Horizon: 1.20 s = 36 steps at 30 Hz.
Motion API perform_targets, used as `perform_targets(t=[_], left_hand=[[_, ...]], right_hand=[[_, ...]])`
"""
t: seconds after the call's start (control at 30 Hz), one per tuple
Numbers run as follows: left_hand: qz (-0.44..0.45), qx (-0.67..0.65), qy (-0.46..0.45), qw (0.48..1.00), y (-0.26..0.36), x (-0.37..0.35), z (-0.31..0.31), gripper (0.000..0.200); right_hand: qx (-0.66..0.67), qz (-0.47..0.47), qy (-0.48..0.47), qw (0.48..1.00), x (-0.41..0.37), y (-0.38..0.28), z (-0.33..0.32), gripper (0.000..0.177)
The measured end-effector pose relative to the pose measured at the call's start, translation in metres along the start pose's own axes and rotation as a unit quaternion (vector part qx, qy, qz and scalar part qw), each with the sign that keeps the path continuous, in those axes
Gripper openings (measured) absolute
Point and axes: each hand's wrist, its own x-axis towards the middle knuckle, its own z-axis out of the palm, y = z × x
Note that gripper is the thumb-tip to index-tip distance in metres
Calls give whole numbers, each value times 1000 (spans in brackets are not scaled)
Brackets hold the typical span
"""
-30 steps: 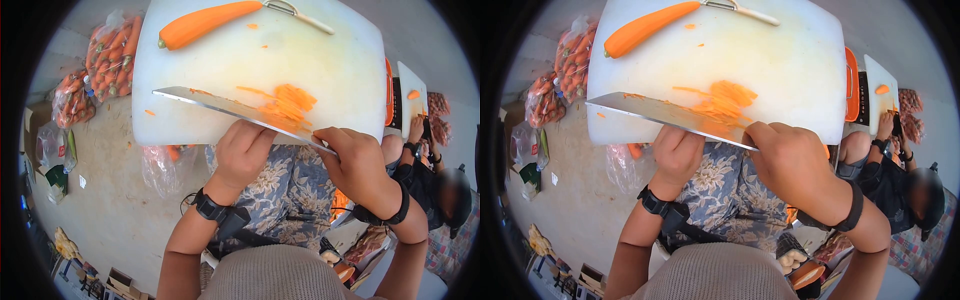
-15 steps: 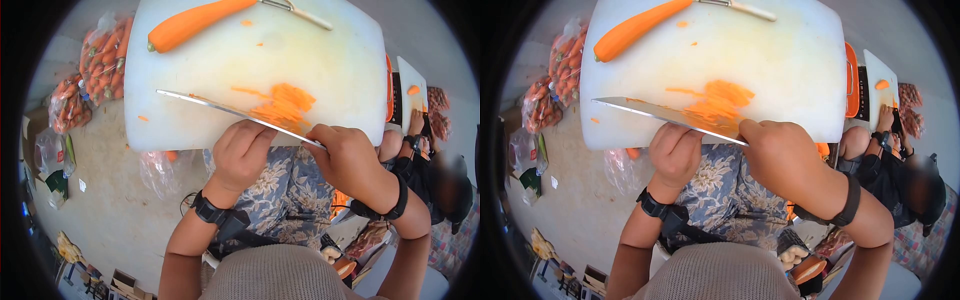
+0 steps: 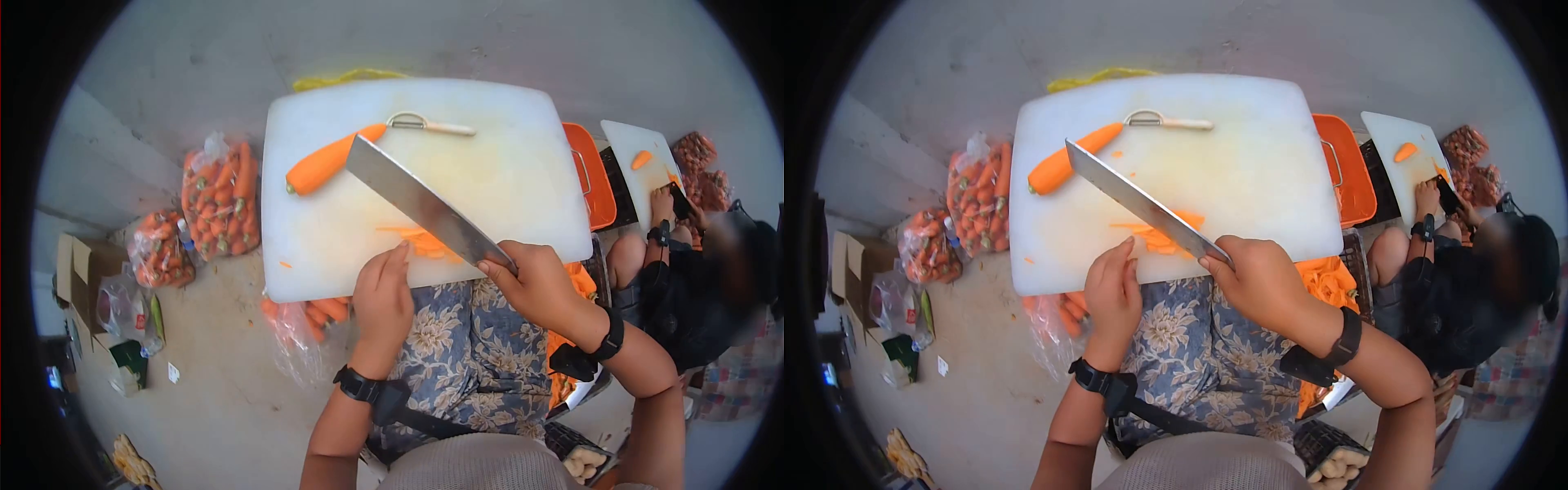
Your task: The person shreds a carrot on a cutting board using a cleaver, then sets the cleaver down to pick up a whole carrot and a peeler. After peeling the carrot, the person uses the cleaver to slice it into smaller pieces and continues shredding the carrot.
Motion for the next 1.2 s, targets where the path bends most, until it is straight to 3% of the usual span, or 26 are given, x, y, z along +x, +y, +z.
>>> perform_targets(t=[0.07, 0.17, 0.33, 0.5, 0.67, 0.93, 1.2], left_hand=[[13, 9, 5, 1000, -2, -2, -13, 30], [-80, 37, 41, 995, -14, -4, -32, 27], [-83, 95, 104, 986, -45, 5, -50, 27], [-110, 143, 36, 983, -73, 4, -48, 24], [-37, 220, 34, 974, -74, 0, -40, 24], [-23, 253, 13, 967, -79, -2, -43, 27], [-12, 261, 15, 965, -81, -3, -45, 29]], right_hand=[[-1, -1, 1, 1000, -4, 1, -1, 25], [-2, -30, -16, 999, -8, 12, 13, 30], [7, -59, -99, 993, -1, 13, 31, 34], [30, -53, -103, 993, 18, 13, 44, 36], [114, 14, -149, 982, 28, 20, 32, 39], [216, 96, -107, 966, 36, 67, 15, 38], [294, 165, 6, 942, 34, 145, -24, 33]])
